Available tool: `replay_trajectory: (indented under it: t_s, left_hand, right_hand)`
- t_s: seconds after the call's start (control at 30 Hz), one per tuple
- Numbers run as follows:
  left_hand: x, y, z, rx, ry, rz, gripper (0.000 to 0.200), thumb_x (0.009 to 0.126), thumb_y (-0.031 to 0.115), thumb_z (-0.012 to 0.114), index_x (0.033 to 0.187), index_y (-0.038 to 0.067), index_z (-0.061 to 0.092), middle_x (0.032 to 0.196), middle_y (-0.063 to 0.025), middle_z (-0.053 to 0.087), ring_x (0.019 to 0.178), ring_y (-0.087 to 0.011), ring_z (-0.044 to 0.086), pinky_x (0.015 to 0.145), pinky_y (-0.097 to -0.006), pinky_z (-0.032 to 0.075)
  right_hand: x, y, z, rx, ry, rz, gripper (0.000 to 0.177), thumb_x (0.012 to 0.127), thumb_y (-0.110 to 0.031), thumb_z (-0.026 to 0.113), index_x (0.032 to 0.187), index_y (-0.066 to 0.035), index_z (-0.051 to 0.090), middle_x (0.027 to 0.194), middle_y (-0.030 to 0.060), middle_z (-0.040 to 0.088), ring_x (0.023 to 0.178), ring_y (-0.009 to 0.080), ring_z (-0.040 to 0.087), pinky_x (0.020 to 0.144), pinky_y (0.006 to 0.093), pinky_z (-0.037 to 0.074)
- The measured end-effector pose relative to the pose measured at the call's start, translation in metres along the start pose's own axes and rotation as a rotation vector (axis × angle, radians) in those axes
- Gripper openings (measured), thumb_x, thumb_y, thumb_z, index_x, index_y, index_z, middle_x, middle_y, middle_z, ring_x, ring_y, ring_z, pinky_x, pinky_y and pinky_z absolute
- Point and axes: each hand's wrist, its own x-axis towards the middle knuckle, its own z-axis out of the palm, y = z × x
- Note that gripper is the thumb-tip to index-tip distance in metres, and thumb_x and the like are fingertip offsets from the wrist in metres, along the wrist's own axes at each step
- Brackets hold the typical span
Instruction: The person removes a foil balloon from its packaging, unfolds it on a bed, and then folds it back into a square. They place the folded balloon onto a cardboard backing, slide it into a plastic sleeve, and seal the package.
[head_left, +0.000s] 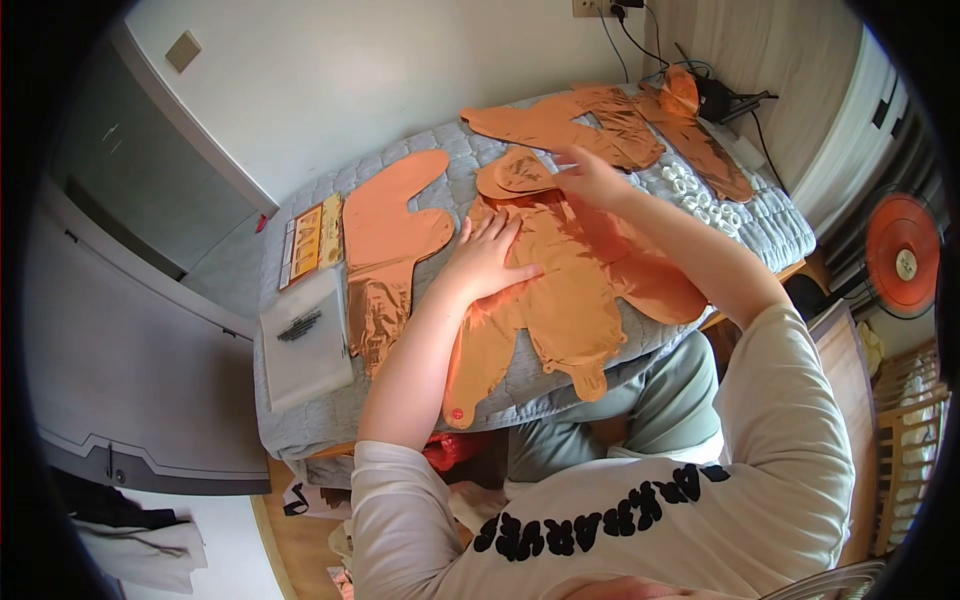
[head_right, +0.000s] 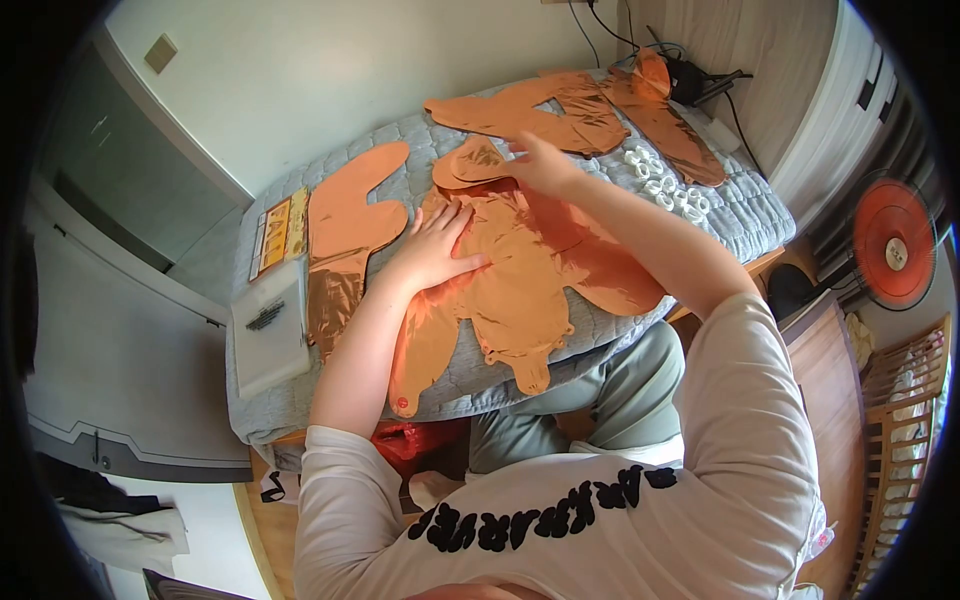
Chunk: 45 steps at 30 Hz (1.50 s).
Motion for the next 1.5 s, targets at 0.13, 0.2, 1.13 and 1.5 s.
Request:
replay_trajectory:
  t_s: [0.13,0.2,1.13,1.5]
  left_hand:
    - [0.0,-0.001,0.0,0.01,0.005,0.009,0.104,0.088,0.075,0.055,0.161,0.007,0.026,0.168,-0.0199,0.02,0.157,-0.0316,0.017,0.127,-0.0546,0.005]
    - [-0.001,0.0,0.0,0.013,0.011,0.008,0.104,0.088,0.075,0.055,0.161,0.007,0.026,0.168,-0.0195,0.02,0.157,-0.0315,0.017,0.127,-0.0545,0.005]
    - [0.001,0.004,-0.002,0.042,-0.022,-0.031,0.094,0.09,0.058,0.064,0.162,0.011,0.025,0.169,-0.0147,0.02,0.157,-0.0286,0.015,0.127,-0.0532,0.007]
    - [0.002,0.0,0.003,0.052,-0.005,-0.018,0.093,0.09,0.057,0.065,0.161,0.01,0.027,0.169,-0.0155,0.021,0.157,-0.0291,0.016,0.127,-0.0535,0.007]
  right_hand:
    - [-0.032,-0.005,-0.072,-0.764,-0.384,0.277,0.054,0.094,-0.05,0.064,0.117,0.0,0.064,0.102,0.0194,0.071,0.09,0.026,0.071,0.08,0.0362,0.055]
    - [-0.069,-0.06,-0.093,-0.74,-0.449,0.552,0.055,0.093,-0.054,0.063,0.107,-0.001,0.066,0.09,0.0159,0.071,0.084,0.0211,0.071,0.073,0.0343,0.055]
    - [-0.081,-0.07,-0.035,0.079,-0.614,0.177,0.041,0.104,-0.035,0.054,0.122,-0.002,0.069,0.136,0.0119,0.063,0.131,0.0264,0.052,0.113,0.0383,0.036]
    - [-0.071,-0.023,-0.007,-0.646,-0.322,-0.297,0.071,0.097,-0.048,0.06,0.148,-0.001,0.047,0.153,0.0183,0.046,0.146,0.0369,0.037,0.122,0.0487,0.026]
